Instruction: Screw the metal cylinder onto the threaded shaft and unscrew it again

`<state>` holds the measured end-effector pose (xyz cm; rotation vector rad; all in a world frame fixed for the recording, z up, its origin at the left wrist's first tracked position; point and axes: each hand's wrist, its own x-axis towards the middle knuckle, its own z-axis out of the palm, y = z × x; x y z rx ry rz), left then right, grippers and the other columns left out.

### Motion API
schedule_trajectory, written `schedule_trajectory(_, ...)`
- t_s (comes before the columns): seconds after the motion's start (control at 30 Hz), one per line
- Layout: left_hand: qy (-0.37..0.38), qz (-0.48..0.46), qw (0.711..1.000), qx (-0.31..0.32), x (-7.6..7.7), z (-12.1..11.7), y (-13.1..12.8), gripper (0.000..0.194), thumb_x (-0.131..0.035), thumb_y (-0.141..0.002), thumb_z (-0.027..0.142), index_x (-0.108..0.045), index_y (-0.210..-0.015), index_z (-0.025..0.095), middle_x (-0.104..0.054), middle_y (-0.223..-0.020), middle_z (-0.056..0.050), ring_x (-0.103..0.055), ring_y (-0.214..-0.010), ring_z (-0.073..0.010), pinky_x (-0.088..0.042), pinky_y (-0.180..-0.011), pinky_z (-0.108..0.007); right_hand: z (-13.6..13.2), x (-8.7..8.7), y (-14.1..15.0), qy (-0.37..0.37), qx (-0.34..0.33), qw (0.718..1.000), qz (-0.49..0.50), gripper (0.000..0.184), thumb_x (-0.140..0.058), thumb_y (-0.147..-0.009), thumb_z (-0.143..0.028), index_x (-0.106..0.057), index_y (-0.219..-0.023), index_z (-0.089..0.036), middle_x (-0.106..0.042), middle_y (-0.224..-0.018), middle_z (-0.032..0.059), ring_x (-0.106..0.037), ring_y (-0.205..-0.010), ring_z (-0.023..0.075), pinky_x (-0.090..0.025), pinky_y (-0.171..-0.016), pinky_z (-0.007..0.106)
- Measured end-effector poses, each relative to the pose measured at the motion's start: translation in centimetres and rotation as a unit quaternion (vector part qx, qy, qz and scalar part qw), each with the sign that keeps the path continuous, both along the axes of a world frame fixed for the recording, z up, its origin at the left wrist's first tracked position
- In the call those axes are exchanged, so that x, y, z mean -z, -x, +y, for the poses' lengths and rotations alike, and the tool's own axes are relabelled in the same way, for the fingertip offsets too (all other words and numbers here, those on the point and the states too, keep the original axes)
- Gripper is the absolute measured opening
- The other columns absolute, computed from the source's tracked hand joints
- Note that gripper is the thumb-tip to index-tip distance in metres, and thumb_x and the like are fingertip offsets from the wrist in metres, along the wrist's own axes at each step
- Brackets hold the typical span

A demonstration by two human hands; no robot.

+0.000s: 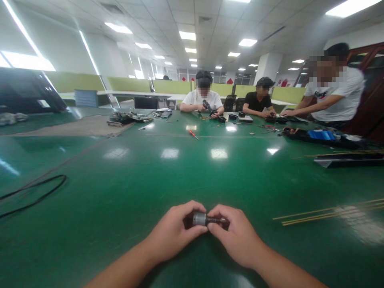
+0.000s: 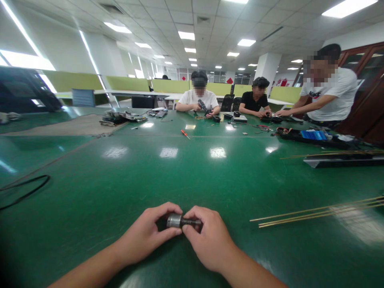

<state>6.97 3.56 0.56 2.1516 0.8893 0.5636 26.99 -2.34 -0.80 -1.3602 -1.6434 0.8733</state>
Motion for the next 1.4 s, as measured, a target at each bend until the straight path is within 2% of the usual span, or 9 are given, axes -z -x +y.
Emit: schedule_trajectory(1.4, -0.007, -0.014, 1.000, -0.002, 0.00, -0.08, 0.11, 0.020, -0.072, -0.086, 0.027, -0.066, -0.104, 0.023, -0.069, -0.091, 0.001, -0.062, -0.081, -0.0165, -0.044, -0.074, -0.026, -0.04, 0.09, -0.11, 0.020, -0.003, 1.000, 0.017, 0.010, -0.063, -0.080, -0.014, -0.071, -0.083, -0.020, -0.067, -0.074, -0.0018, -0.056, -0.065, 0.0137, -0.041, -0.063, 0.023)
